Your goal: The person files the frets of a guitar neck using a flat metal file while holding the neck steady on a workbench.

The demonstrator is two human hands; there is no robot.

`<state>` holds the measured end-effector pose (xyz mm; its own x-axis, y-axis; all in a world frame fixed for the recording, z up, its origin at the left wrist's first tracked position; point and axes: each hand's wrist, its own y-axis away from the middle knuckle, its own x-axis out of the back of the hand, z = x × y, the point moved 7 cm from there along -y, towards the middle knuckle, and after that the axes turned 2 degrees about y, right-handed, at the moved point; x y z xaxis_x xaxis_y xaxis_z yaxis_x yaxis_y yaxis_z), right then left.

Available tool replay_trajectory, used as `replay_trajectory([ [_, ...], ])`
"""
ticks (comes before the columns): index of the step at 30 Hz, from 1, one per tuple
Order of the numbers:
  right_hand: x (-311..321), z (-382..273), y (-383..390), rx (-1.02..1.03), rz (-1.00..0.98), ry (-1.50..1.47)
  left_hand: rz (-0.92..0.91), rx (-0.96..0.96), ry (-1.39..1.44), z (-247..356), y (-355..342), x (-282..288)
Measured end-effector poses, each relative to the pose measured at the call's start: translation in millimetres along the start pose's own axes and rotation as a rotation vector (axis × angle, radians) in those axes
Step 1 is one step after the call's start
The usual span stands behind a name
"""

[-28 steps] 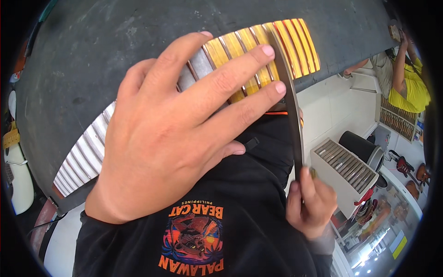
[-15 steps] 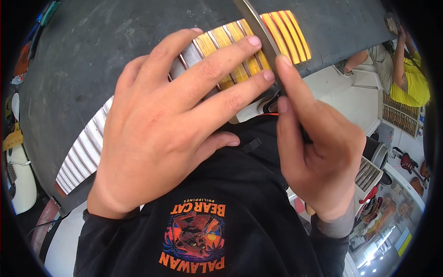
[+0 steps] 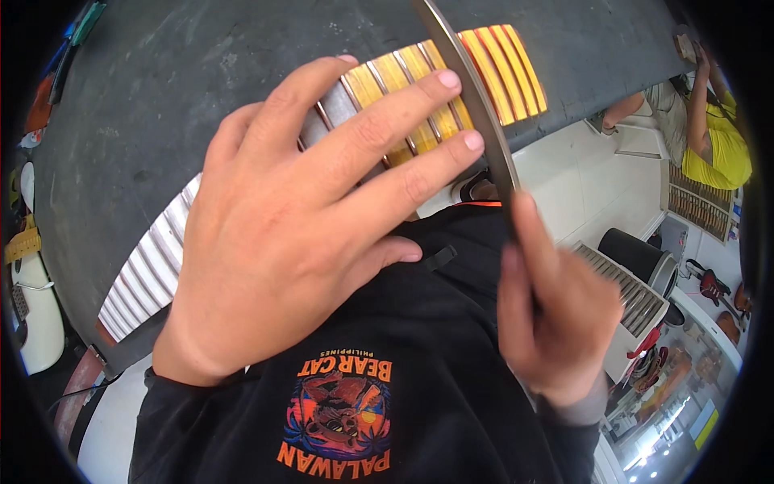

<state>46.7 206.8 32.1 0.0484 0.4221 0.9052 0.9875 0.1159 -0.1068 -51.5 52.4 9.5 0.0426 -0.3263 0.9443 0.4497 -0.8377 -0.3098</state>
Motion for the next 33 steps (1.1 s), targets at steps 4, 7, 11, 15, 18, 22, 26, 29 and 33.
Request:
replay_trajectory([
  [4,-7,8,-43,-0.072,-0.021,-0.114,-0.064,0.116,0.184,0,-7,7],
  [7,-6,5,-23,-0.025,0.011,-0.057,0.017,0.036,0.062,-1,-3,3],
  [11,-6,3,38,0.033,0.076,-0.056,-0.033,-0.007,-0.01,-6,15,-10],
  [15,-2,-1,58,0.029,0.118,-0.071,-0.043,-0.017,-0.023,-7,16,-10],
  [18,-4,1,21,0.011,0.027,-0.027,0.056,-0.039,-0.013,-4,3,-3],
  [22,-7,11,-47,-0.011,0.033,-0.017,-0.103,0.139,0.129,0,4,5],
  [26,13,8,-47,-0.01,0.074,-0.119,-0.155,0.179,0.173,-1,12,8],
  [29,28,12,-4,-0.047,0.18,-0.123,-0.155,0.028,0.042,-5,6,-1],
  [33,21,20,46,-0.025,0.173,-0.125,-0.02,-0.073,-0.031,-7,-7,1],
])
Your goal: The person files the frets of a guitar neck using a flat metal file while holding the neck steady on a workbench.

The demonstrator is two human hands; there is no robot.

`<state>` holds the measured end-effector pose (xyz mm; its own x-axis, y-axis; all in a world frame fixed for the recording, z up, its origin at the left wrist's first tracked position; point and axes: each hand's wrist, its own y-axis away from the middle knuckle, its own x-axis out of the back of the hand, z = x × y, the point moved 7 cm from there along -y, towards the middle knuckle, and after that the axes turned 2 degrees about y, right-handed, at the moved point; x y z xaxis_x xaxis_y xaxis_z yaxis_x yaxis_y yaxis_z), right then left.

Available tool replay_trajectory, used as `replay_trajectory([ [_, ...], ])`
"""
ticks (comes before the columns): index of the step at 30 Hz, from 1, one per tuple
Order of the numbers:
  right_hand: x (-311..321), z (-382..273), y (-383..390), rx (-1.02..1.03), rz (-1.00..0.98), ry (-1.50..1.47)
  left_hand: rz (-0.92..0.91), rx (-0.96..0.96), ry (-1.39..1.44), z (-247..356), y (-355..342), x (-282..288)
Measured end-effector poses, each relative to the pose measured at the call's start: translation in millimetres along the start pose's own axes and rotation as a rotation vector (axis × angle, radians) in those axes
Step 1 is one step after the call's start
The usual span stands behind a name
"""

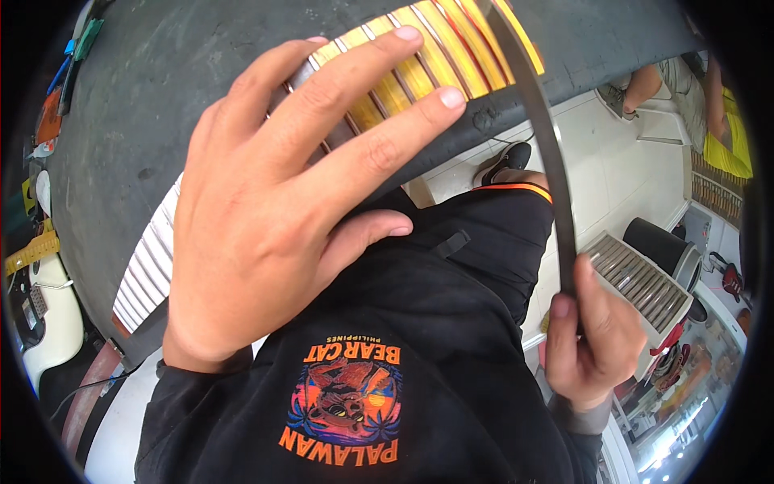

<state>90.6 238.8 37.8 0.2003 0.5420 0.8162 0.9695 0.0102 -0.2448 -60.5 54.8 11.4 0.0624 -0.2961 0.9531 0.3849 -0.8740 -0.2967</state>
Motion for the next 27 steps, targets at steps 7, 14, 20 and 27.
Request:
replay_trajectory([
  [7,-4,-4,36,0.019,-0.094,-0.056,-0.156,0.11,0.028,1,15,3],
  [14,-7,-2,47,0.016,-0.116,-0.045,-0.09,0.015,-0.049,-1,10,-6],
  [20,-8,-6,50,0.026,-0.095,-0.017,-0.008,-0.023,-0.013,-3,17,-11],
  [27,-22,-17,-13,-0.007,-0.169,0.106,0.053,-0.022,0.02,1,8,-3],
])
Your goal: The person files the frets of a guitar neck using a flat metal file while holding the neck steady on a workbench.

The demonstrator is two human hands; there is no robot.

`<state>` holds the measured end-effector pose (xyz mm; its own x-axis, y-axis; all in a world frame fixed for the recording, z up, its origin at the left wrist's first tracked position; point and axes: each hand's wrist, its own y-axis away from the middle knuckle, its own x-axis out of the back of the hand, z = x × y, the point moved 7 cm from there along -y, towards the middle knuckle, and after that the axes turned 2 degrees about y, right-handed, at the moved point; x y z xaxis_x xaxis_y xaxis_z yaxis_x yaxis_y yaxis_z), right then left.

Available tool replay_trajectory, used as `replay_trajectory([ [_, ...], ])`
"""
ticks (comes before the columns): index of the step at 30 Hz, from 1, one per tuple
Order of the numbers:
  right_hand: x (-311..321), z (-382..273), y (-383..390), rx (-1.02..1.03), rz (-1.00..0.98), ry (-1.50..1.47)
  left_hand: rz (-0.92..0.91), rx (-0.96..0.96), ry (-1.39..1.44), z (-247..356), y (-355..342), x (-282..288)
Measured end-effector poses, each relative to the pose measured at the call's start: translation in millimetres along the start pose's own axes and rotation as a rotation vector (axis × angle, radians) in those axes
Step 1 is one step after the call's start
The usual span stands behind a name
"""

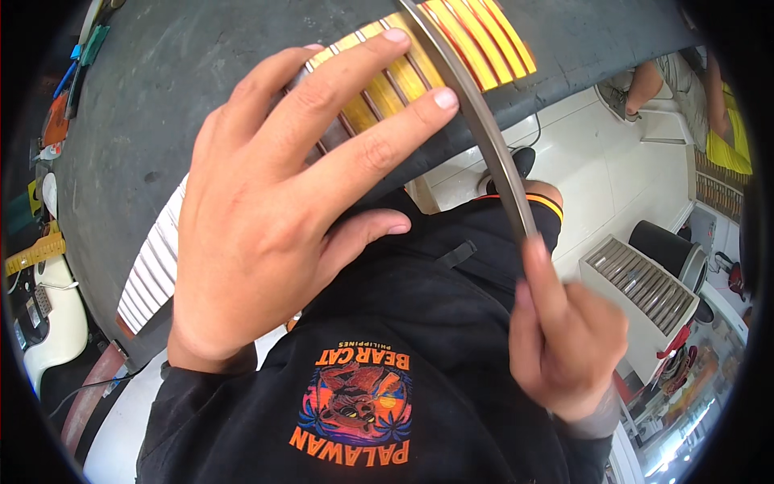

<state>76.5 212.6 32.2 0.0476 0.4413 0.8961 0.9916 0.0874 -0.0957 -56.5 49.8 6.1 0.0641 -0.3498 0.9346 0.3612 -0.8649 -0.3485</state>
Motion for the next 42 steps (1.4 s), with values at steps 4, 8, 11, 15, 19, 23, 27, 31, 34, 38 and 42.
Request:
replay_trajectory([
  [4,-9,-4,-78,0.041,0.094,-0.053,-0.089,0.168,0.135,8,-8,9],
  [8,-9,4,-104,-0.02,0.147,-0.196,-0.128,0.293,0.194,6,-5,13],
  [11,6,3,-71,-0.016,0.094,-0.167,-0.169,0.295,0.173,6,-1,10],
  [15,21,18,-6,-0.016,0.138,-0.193,-0.175,0.29,0.184,8,0,10],
  [19,21,29,37,0.003,0.135,-0.18,-0.193,0.204,0.086,11,-11,9],
  [23,22,30,53,0.022,0.087,-0.205,-0.18,0.022,-0.127,12,-23,4],
  [27,21,28,52,0.026,0.054,-0.211,-0.257,0.19,0.008,12,-16,7],
  [31,16,28,51,0.004,-0.006,-0.192,-0.255,0.271,0.156,12,-11,8],
  [34,17,24,54,0.004,-0.01,-0.144,-0.251,0.268,0.159,11,-13,7],
  [38,16,15,45,0.034,-0.009,-0.064,-0.163,0.161,0.165,6,-22,4],
  [42,12,11,-2,0.051,0.006,-0.006,-0.128,0.103,0.067,4,-24,4],
])
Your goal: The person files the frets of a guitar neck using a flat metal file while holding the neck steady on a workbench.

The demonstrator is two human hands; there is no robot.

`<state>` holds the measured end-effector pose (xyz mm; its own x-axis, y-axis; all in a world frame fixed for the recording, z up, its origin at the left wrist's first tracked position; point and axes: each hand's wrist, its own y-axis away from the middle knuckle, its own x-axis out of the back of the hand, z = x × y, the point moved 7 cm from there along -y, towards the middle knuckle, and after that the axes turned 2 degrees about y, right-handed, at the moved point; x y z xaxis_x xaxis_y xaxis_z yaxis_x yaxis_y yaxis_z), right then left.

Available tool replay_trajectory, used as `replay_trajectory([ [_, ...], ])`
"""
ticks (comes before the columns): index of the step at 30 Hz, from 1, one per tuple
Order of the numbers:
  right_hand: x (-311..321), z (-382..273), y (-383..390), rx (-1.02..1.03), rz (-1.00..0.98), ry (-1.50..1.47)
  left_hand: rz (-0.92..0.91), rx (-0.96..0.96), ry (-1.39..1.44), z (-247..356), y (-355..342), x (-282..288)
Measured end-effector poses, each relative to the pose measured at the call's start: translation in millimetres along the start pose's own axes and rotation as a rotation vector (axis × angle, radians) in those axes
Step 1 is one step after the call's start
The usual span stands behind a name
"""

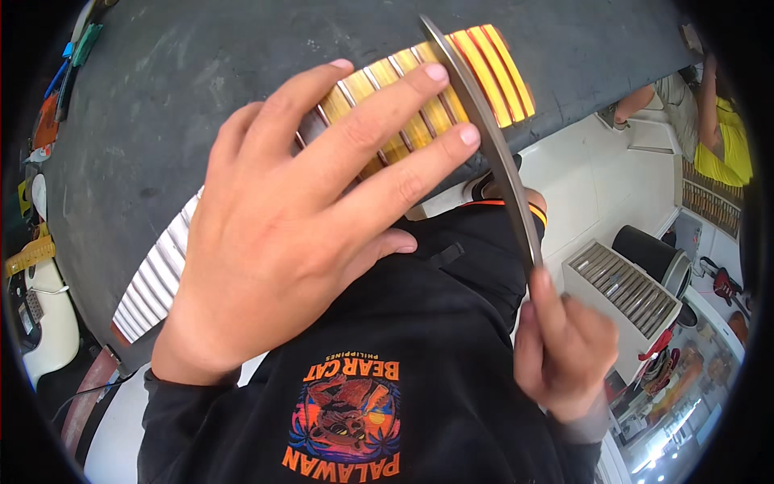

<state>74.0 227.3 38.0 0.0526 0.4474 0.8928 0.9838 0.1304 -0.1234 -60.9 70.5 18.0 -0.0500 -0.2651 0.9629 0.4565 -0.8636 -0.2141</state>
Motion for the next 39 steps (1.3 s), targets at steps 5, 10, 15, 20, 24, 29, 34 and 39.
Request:
replay_trajectory([
  [5,-10,4,-67,0.011,-0.042,-0.011,-0.109,0.188,0.158,2,8,3],
  [10,-10,7,-35,-0.08,-0.081,-0.043,0.111,0.031,0.053,-3,7,-5],
  [15,-3,5,37,0.004,0.025,-0.091,0.029,-0.069,-0.087,-9,22,-21],
  [20,-5,6,13,-0.011,0.011,-0.032,-0.003,-0.039,-0.019,-4,12,-7],
  [24,-18,8,-44,-0.077,-0.135,0.01,-0.11,0.142,0.136,0,5,1],
  [29,-11,12,-37,-0.039,-0.078,-0.026,-0.137,0.152,0.147,0,6,3],
  [34,-9,2,29,0.04,0.083,-0.024,-0.143,0.147,0.133,1,4,3],
  [39,-8,-1,2,-0.002,-0.011,0.093,-0.134,0.124,0.107,2,3,3],
])
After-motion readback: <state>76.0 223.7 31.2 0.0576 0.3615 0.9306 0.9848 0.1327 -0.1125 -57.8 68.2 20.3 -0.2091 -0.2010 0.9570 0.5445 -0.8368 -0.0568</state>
